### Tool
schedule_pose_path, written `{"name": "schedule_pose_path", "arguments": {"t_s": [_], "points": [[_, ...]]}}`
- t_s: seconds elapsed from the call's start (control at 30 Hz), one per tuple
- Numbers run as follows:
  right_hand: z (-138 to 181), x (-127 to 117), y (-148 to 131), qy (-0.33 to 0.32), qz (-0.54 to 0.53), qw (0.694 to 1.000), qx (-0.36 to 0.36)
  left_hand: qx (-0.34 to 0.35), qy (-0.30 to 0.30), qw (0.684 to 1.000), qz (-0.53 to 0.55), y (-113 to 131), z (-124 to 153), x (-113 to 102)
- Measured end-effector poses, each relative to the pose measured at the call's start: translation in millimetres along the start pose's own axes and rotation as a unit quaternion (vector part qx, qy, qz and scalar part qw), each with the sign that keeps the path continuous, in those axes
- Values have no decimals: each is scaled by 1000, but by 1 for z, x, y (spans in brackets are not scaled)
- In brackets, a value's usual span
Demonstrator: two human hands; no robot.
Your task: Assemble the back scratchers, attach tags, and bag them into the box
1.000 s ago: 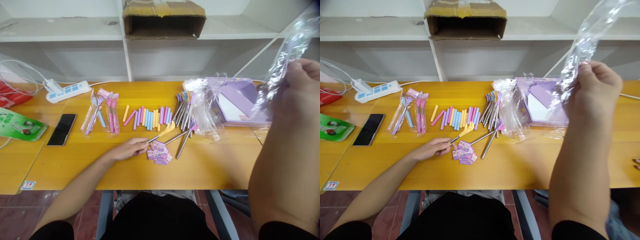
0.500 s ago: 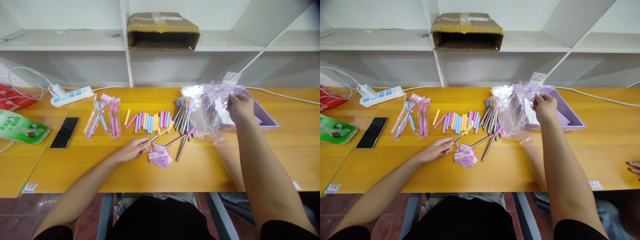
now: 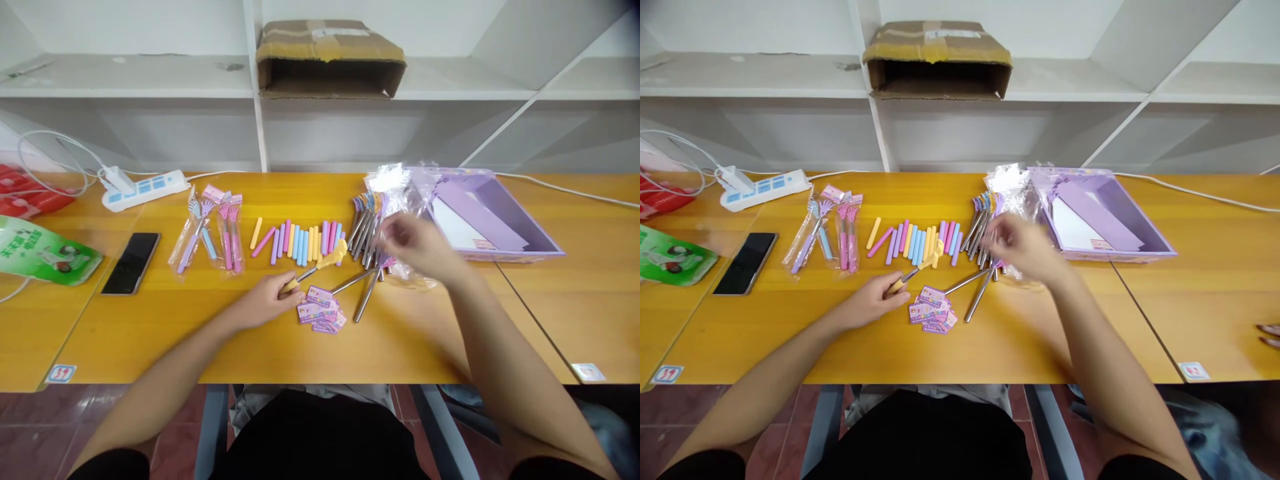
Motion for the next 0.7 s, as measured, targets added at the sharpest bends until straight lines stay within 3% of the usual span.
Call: {"name": "schedule_pose_path", "arguments": {"t_s": [0.03,0.1,0.17,0.23,0.43,0.6,0.7], "points": [[18,38,-17,-90,-51,995,-11,11,7,998,-54,3,1,2],[51,97,-54,-171,-119,977,-53,54,20,987,-151,12,4,10],[71,133,-85,-170,-172,965,-96,111,27,972,-206,21,7,22],[81,153,-103,-168,-195,959,-118,140,34,963,-227,24,9,30],[85,154,-101,-142,-250,954,-82,101,52,949,-295,14,2,23],[92,148,-103,-81,-249,961,-91,125,50,941,-311,22,-2,25],[99,132,-107,-54,-234,966,-100,122,65,935,-328,13,-2,10]]}}
Point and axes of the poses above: each hand's wrist, its own z-axis away from the middle knuckle, its own x-axis out of the palm, y = z × x, the point moved 9 cm from there along -z, towards the middle knuckle, and after that the axes turned 12 degrees about -z, right-handed, at the moved point
